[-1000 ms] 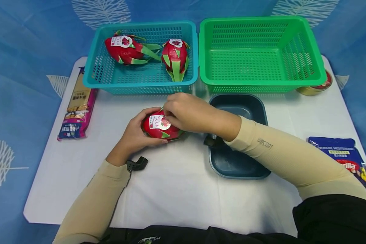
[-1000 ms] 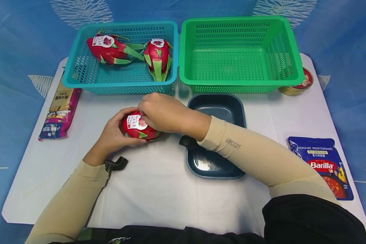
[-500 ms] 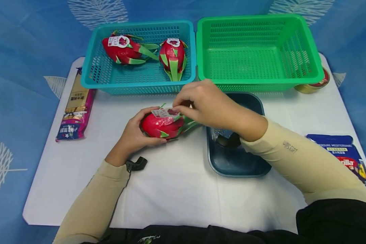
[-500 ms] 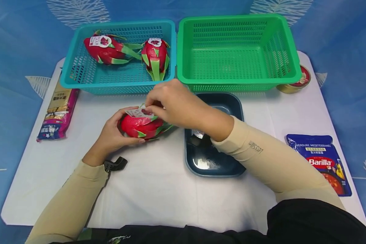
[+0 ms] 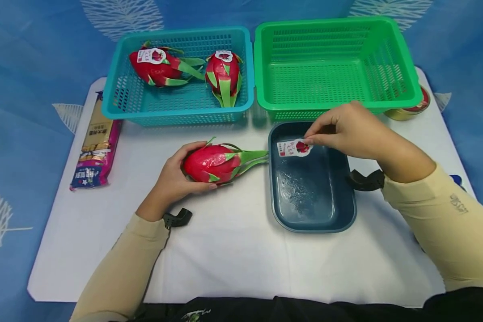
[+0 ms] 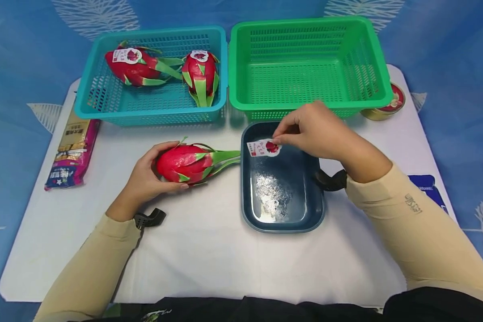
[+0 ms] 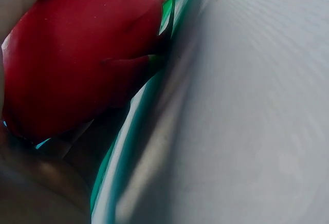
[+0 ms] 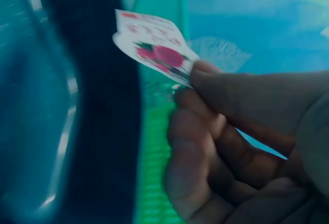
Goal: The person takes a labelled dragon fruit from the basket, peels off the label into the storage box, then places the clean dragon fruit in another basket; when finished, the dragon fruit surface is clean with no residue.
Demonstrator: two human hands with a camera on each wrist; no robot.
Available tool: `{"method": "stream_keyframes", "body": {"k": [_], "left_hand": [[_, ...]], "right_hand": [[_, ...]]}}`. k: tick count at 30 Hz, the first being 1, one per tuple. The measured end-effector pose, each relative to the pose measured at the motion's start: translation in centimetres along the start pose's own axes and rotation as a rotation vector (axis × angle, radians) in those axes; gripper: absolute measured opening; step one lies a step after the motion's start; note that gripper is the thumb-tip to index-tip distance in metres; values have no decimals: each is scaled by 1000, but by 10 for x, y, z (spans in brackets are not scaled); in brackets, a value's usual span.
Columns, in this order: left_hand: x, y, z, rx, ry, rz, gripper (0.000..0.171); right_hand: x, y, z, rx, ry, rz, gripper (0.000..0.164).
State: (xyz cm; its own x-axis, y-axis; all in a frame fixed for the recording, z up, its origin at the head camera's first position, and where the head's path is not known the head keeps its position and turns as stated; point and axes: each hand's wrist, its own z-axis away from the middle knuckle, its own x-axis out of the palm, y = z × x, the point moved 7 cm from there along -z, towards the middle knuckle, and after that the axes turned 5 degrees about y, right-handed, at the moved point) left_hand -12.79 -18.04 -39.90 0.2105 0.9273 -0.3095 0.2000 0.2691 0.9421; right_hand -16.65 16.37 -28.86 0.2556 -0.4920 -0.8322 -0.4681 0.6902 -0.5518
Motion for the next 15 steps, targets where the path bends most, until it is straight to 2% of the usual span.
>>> {"method": "stream_keyframes", "body": {"k": [7,10,15], "left_hand": [[-2,0,2,-4,4,6,93],[-1,0,2,0,-2,16,93],[1,2,2,10,-13,23,94]], "right_hand": [[30,16,5,24,-159,-19,3],[42,17,3,1,-172,8,5],[54,18,1,-5,-142,77,6]]}}
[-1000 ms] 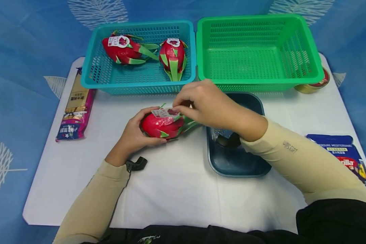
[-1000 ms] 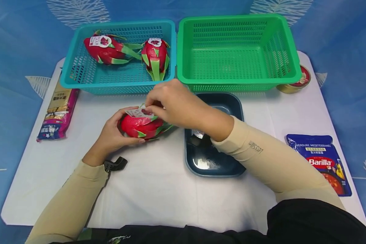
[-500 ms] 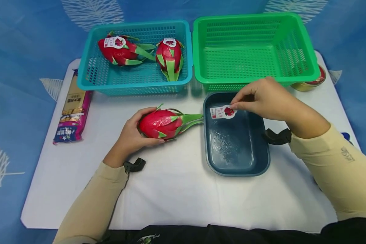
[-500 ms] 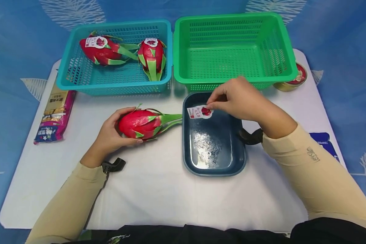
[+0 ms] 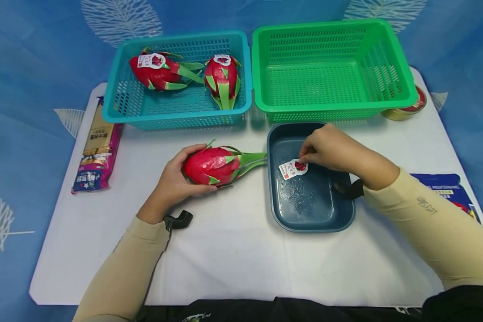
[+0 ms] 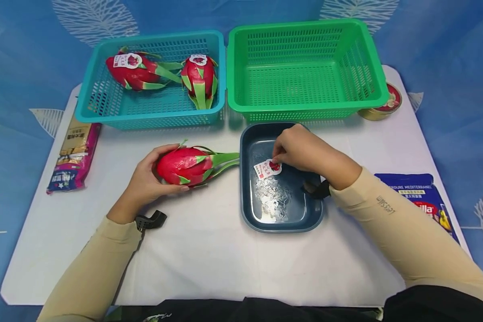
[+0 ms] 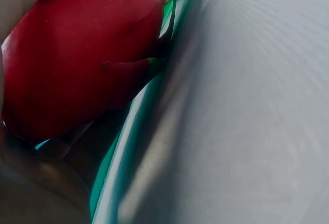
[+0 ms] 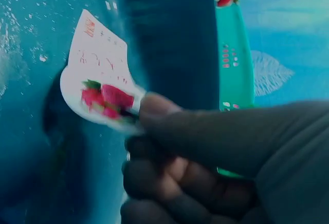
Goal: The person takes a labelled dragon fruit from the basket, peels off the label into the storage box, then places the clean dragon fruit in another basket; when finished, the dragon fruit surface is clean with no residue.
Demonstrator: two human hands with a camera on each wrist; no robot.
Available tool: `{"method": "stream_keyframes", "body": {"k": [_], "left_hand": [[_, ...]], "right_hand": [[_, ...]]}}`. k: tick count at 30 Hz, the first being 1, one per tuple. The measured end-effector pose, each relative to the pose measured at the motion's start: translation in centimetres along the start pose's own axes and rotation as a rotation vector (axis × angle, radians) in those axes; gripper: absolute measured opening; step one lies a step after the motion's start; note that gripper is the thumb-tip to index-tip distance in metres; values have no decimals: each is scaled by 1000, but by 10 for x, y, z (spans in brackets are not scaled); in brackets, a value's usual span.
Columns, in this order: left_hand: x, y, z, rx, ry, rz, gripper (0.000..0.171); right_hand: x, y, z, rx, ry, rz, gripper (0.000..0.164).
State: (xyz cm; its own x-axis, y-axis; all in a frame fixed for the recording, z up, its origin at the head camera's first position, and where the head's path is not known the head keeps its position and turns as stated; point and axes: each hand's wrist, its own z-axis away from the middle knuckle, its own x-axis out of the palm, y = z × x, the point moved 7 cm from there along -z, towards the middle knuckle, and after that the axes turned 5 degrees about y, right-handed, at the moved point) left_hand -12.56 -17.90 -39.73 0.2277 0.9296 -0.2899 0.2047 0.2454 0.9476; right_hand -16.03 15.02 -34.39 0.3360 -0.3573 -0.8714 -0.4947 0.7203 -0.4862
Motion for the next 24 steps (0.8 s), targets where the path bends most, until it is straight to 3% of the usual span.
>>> {"method": "stream_keyframes", "body": {"k": [7,15,24], "left_hand": [[1,3,-1,4,-1,-1,97],[1,3,-1,8,0,-15,96],[-1,-1,0,-7,10,-20,95]], "right_hand": [[1,1,-1,32,53,49,9],[-10,3,3,47,121,15,5],[-10,4,4,57,130,6,4]]}}
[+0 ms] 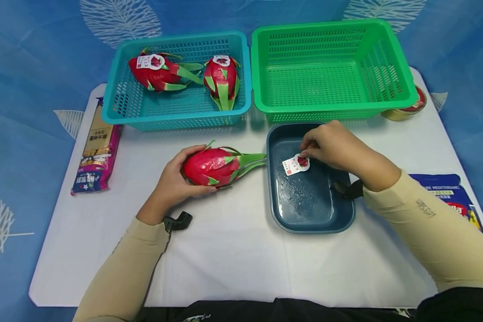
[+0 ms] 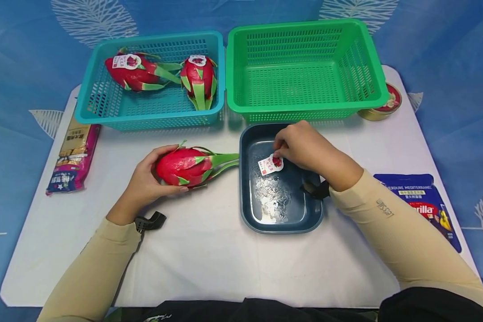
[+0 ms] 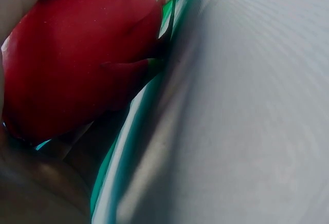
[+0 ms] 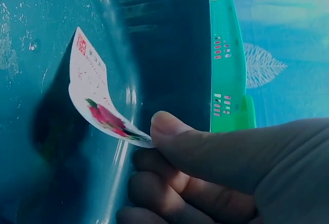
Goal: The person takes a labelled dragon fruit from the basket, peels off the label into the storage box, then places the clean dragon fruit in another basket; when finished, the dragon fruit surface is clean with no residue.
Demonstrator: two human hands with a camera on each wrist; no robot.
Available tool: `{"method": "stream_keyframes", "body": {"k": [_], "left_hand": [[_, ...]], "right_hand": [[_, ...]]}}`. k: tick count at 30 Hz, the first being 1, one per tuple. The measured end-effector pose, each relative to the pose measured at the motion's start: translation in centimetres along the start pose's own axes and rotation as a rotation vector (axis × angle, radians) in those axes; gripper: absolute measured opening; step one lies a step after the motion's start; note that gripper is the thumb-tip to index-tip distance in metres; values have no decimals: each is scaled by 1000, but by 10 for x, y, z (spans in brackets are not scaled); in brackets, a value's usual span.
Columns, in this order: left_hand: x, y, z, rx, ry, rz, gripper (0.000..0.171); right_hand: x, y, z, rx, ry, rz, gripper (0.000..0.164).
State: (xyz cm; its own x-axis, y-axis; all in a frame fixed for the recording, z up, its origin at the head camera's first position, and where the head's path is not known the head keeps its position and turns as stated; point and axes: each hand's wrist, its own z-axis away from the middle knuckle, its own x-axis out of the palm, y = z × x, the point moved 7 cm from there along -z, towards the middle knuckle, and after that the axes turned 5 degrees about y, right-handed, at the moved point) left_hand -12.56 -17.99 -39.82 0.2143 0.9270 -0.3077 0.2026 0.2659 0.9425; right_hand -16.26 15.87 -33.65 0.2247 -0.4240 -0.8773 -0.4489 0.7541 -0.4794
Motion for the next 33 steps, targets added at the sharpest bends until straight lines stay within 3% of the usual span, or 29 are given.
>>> {"method": "stream_keyframes", "body": {"k": [7,15,21,25,31,33], "left_hand": [[1,0,0,3,-2,13,93],[1,0,0,-7,-5,7,93],[1,0,1,-6,-5,-10,93],[1,1,1,-8,-5,-6,95],[1,1,1,-12,-1,-22,95],[0,1,1,-12,0,-26,95]], "right_hand": [[-2,2,2,23,0,-2,7],[-19,8,9,85,80,10,9],[-37,29,23,257,199,-148,15],[-45,50,38,400,309,-414,25],[-38,83,56,493,556,-1235,20],[-31,92,60,508,612,-1461,18]]}}
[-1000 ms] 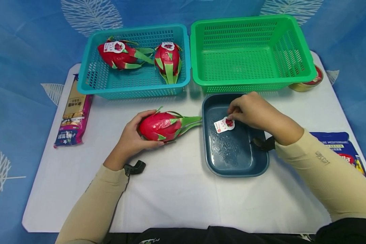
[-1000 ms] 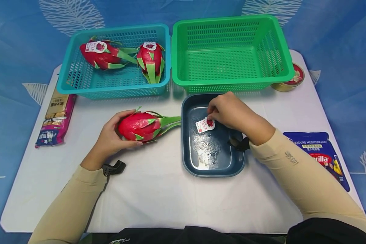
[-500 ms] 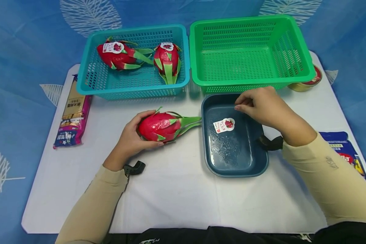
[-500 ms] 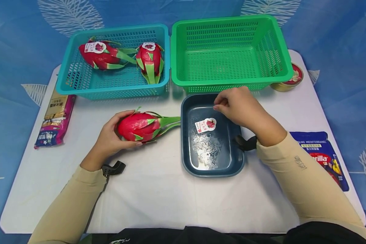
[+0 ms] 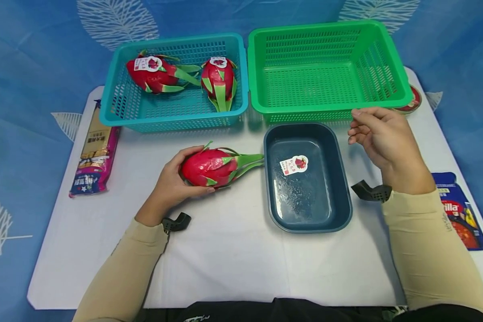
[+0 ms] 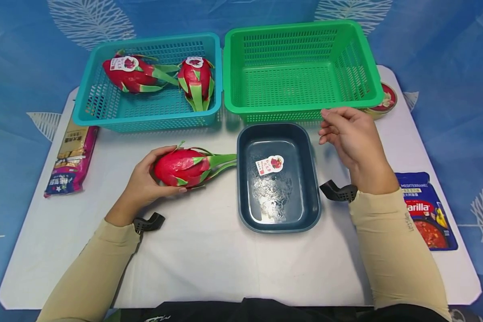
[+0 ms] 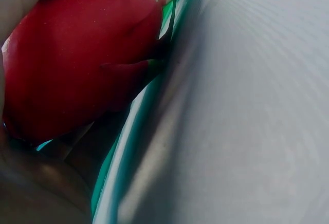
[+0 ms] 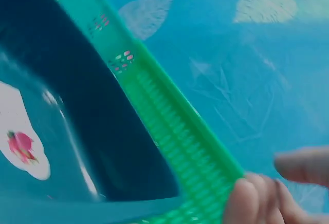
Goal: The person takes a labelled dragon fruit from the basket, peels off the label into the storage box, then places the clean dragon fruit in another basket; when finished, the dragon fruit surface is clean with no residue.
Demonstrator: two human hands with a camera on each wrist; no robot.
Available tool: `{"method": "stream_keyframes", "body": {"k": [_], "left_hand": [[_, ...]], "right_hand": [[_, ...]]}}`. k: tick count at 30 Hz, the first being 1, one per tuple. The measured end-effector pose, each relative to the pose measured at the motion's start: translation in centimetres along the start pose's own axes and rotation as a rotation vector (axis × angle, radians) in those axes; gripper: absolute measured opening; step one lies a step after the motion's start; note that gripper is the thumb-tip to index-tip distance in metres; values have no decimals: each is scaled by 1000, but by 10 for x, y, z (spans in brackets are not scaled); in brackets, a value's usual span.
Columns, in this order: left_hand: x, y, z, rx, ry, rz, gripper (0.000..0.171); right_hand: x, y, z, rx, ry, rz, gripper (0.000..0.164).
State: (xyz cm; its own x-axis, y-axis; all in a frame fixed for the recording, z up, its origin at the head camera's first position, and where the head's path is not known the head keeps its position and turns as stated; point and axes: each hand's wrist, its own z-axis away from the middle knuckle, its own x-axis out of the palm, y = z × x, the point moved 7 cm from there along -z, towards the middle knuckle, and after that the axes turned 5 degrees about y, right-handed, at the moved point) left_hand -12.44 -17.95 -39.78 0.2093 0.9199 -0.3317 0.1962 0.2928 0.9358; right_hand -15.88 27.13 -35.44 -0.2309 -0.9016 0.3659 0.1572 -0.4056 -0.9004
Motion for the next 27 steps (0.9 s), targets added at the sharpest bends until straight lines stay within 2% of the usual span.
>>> {"method": "stream_keyframes", "body": {"k": [3,5,8,11,14,17,22,27], "left_hand": [[0,0,0,3,2,-1,95],[-1,0,0,5,4,0,95],[-1,2,0,9,5,2,95],[-1,2,0,12,2,4,95],[1,1,-2,13,-2,11,94],[2,0,-3,5,-2,20,94],[2,-1,-4,-36,-13,48,93],[-1,-2,-5,-86,0,41,93]], "right_hand": [[-11,14,-4,112,69,-292,19],[-17,21,-8,155,114,-488,20],[-23,27,-17,168,176,-744,22],[-28,31,-24,159,216,-897,23],[-32,34,-30,134,235,-979,23],[-34,34,-35,92,245,-1014,19],[-35,36,-36,49,255,-996,11],[-35,40,-38,7,231,-956,17]]}}
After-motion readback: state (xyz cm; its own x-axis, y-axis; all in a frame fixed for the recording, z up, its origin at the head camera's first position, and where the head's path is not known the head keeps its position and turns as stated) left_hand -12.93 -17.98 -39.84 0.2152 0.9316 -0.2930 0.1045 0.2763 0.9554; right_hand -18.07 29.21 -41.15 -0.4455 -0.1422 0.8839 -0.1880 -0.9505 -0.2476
